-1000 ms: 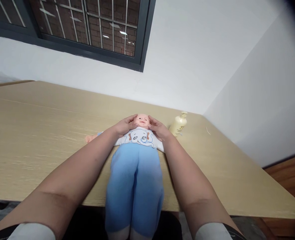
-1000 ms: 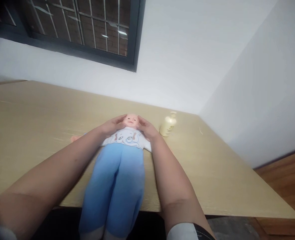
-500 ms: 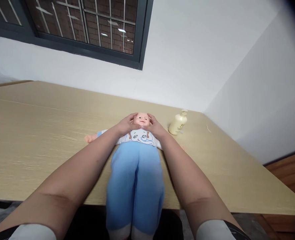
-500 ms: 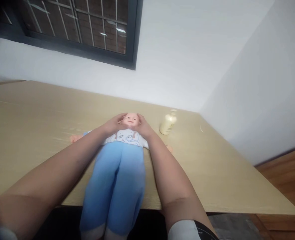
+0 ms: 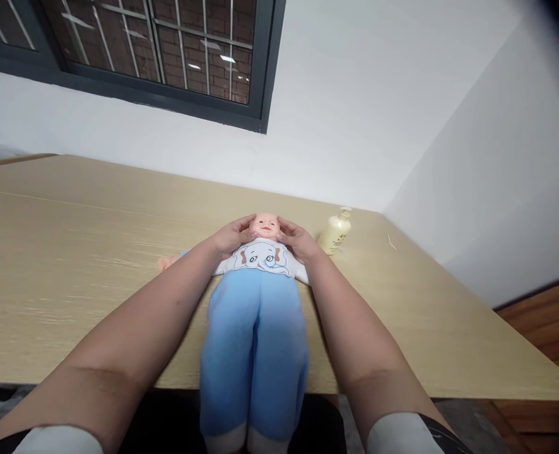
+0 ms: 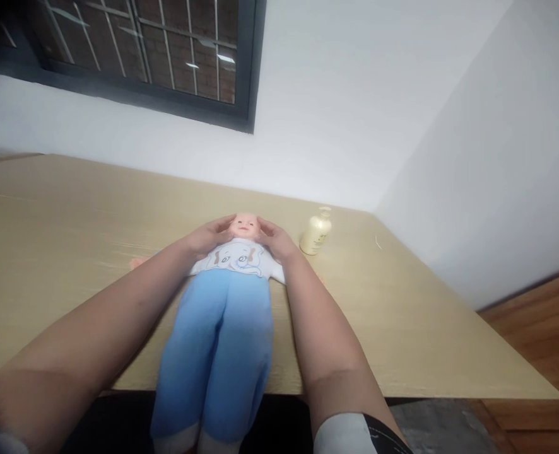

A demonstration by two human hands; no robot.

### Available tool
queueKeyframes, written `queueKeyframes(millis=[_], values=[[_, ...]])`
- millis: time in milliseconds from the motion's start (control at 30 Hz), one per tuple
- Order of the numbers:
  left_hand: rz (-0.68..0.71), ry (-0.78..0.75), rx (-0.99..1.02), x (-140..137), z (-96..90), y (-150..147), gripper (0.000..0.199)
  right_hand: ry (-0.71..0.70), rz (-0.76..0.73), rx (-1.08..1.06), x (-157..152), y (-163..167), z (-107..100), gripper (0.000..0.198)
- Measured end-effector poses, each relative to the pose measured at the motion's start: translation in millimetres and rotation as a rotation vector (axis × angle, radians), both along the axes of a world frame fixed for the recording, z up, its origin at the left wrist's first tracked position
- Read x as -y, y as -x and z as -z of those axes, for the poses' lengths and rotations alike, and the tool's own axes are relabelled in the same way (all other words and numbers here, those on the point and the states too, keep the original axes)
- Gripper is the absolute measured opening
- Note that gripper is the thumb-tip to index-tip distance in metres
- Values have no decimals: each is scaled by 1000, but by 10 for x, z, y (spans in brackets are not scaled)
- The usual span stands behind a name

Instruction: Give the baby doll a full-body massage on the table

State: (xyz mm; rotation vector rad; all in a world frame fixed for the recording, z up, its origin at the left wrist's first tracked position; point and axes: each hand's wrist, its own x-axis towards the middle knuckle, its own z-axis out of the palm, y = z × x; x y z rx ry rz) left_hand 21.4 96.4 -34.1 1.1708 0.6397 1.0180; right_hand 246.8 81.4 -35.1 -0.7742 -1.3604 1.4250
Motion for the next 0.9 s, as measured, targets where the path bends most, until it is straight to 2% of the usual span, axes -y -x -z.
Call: queueKeyframes(millis=[67,133,200,367,500,633,800,900], values=[[3,37,42,-3,0,-3,81,24,-4,-25,8,-8,-1,64],[-14,48,47,-4,1,-18,78,50,21,-11,1,-7,7,67],[-36,8,-9,0,5,-38,81,59,50,38,-19,8,22,78],[-145,-182,-296,9,26,-54,96,7,122,238,-61,81,50,110],[-136,-212,-355,-19,57,-38,97,-8,105,275,-41,96,33,117],[-143,-157,-264,-42,70,-41,94,-5,59,178,-27,59,7,107],[-54,3,-20,-5,1,-37,83,71,-14,21,-26,4,-11,92],[-40,93,57,8,-42,-16,78,114,-29,-18,-17,-2,-24,90]])
